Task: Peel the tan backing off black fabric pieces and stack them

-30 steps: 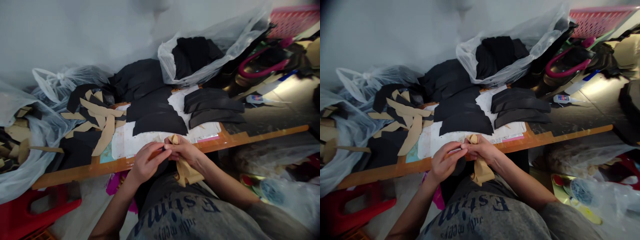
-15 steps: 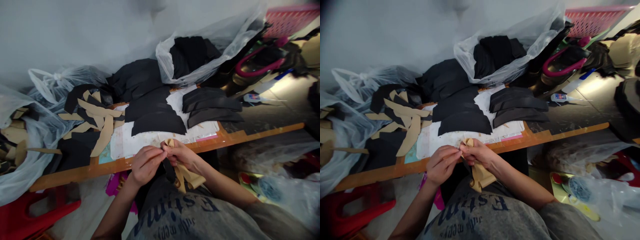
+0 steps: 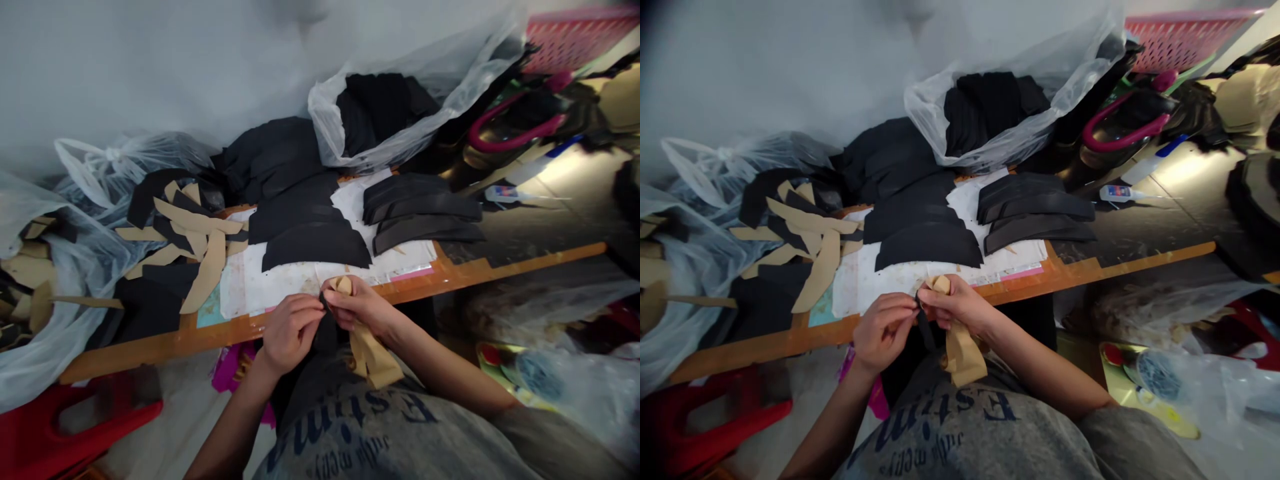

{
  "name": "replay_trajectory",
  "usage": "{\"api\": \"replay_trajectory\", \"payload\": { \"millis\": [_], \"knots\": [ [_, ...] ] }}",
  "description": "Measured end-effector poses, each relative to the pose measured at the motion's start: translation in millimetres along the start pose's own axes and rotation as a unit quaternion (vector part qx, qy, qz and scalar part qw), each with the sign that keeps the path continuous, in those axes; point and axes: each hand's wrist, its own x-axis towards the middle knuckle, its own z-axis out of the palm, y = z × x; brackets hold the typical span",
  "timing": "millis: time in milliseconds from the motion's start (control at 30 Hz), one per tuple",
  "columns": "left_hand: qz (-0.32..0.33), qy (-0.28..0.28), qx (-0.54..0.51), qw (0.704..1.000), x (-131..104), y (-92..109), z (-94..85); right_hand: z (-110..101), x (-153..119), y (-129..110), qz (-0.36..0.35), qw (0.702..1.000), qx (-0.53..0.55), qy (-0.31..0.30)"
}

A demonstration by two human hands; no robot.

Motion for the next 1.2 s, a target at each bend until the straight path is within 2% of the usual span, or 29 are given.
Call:
{"api": "replay_trajectory", "payload": {
  "millis": [167, 300, 467, 567, 633, 700, 800, 867, 933, 1000, 1033, 1067, 1100, 1167, 1200],
  "knots": [
    [-0.005, 0.004, -0.014, 1.000, -3, -1, -1.9, -2, -5, -3, -0.007, 0.996, -0.041, 0.073],
    [-0.004, 0.000, -0.003, 1.000, -6, -2, -2.7, -1, -6, -4, -0.019, 0.995, -0.067, 0.068],
    [0.007, 0.000, 0.033, 0.999, -6, 3, -2.0, 3, -5, -2, -0.034, 0.996, -0.049, 0.063],
    [0.016, -0.025, 0.079, 0.996, -6, 5, -5.2, 5, -5, 2, -0.039, 0.996, -0.058, 0.053],
    [0.027, -0.039, 0.097, 0.994, -7, 3, -10.1, 5, -4, 5, -0.027, 0.998, -0.027, 0.055],
    [0.028, -0.024, 0.120, 0.992, -11, -1, -16.8, 1, 0, 8, -0.021, 0.995, 0.043, 0.084],
    [0.003, 0.024, 0.161, 0.987, -21, -10, -27.1, -14, 8, 7, -0.080, 0.973, 0.138, 0.167],
    [-0.032, 0.054, 0.167, 0.984, -30, -14, -32.2, -31, 11, 1, -0.116, 0.959, 0.156, 0.206],
    [-0.077, 0.080, 0.157, 0.981, -40, -17, -35.5, -52, 6, -9, -0.120, 0.959, 0.130, 0.219],
    [-0.127, 0.102, 0.143, 0.976, -49, -18, -37.6, -75, -7, -24, -0.120, 0.958, 0.029, 0.257],
    [-0.156, 0.111, 0.139, 0.972, -53, -18, -38.5, -87, -16, -33, -0.122, 0.947, -0.053, 0.293],
    [-0.187, 0.119, 0.136, 0.966, -55, -19, -39.3, -98, -27, -44, -0.128, 0.917, -0.150, 0.345],
    [-0.217, 0.125, 0.133, 0.959, -57, -21, -40.1, -107, -38, -55, -0.129, 0.870, -0.260, 0.398],
    [-0.267, 0.134, 0.126, 0.946, -56, -25, -41.0, -121, -60, -76, -0.136, 0.795, -0.383, 0.451],
    [-0.280, 0.134, 0.121, 0.943, -55, -27, -40.8, -123, -69, -84, -0.121, 0.736, -0.478, 0.464]
  ]
}}
